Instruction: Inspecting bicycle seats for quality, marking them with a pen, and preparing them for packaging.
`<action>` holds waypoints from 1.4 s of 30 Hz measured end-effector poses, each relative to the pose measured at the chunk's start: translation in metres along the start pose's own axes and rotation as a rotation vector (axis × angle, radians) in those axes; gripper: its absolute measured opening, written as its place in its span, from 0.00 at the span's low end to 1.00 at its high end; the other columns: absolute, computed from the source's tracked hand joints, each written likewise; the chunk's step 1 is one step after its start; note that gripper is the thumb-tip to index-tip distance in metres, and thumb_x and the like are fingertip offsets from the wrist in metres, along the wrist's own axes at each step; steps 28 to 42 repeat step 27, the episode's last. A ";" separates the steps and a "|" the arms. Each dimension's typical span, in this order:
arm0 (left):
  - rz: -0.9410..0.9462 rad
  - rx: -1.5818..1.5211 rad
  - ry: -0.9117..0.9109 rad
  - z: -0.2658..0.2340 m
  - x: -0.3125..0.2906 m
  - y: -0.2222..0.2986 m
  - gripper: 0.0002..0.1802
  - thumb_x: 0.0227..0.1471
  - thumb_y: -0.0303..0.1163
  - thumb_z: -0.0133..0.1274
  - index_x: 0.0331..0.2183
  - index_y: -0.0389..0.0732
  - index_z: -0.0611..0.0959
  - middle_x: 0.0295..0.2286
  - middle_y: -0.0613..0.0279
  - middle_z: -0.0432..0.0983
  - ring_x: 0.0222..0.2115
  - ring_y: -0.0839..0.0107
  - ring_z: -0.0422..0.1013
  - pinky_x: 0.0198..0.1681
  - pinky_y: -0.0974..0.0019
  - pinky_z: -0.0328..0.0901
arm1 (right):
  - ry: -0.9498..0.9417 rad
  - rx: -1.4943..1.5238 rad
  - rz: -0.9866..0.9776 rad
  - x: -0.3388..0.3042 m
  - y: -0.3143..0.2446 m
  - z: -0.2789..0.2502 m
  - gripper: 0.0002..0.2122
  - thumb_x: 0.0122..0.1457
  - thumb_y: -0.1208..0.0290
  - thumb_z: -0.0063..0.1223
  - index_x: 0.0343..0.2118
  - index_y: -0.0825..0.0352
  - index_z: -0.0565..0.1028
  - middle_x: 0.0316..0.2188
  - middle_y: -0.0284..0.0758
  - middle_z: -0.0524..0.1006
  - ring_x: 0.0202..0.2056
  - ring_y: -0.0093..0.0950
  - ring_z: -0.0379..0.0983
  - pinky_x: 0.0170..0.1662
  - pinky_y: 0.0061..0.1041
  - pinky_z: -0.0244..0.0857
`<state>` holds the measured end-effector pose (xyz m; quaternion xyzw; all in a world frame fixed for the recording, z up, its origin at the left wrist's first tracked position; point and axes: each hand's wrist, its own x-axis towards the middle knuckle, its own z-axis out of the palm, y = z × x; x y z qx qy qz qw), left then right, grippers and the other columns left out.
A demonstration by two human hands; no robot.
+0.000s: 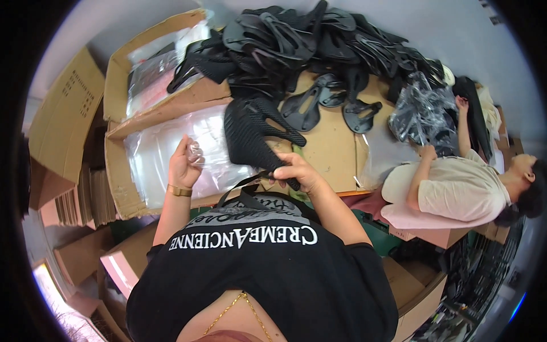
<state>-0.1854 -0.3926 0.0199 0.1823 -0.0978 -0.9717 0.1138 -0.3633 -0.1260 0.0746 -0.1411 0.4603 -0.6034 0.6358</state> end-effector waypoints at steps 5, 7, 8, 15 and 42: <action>-0.024 0.184 0.125 0.049 0.018 0.003 0.13 0.58 0.41 0.44 0.28 0.43 0.74 0.37 0.55 0.76 0.20 0.79 0.61 0.22 0.78 0.59 | -0.335 -0.424 -0.062 0.008 -0.019 0.004 0.27 0.38 0.69 0.66 0.45 0.73 0.73 0.46 0.36 0.65 0.47 0.26 0.62 0.47 0.22 0.58; -0.043 0.278 0.144 0.079 0.015 0.004 0.12 0.58 0.40 0.44 0.29 0.42 0.74 0.36 0.55 0.76 0.21 0.79 0.63 0.24 0.79 0.60 | -0.200 -0.353 0.122 0.004 -0.032 0.004 0.26 0.40 0.69 0.66 0.45 0.71 0.73 0.46 0.33 0.63 0.42 0.24 0.65 0.35 0.20 0.66; 0.124 0.569 0.094 0.086 0.015 0.004 0.12 0.59 0.38 0.42 0.30 0.41 0.72 0.37 0.54 0.76 0.27 0.76 0.67 0.33 0.75 0.62 | -0.108 -0.410 0.027 0.006 -0.029 -0.001 0.22 0.41 0.72 0.65 0.41 0.72 0.74 0.43 0.34 0.64 0.32 0.23 0.70 0.26 0.17 0.66; 0.955 1.973 -0.204 0.129 0.005 -0.033 0.06 0.49 0.26 0.53 0.32 0.37 0.77 0.26 0.61 0.75 0.22 0.67 0.60 0.29 0.69 0.60 | 0.314 -0.662 -0.214 0.008 -0.014 -0.004 0.28 0.38 0.67 0.68 0.44 0.75 0.73 0.47 0.39 0.62 0.49 0.29 0.61 0.40 0.22 0.68; 0.196 1.667 -0.352 0.114 0.005 -0.118 0.07 0.55 0.30 0.46 0.30 0.37 0.67 0.42 0.48 0.73 0.33 0.60 0.71 0.38 0.64 0.64 | 0.390 -0.086 -0.181 0.040 0.037 -0.004 0.16 0.45 0.66 0.62 0.34 0.70 0.76 0.18 0.28 0.74 0.27 0.26 0.73 0.27 0.21 0.66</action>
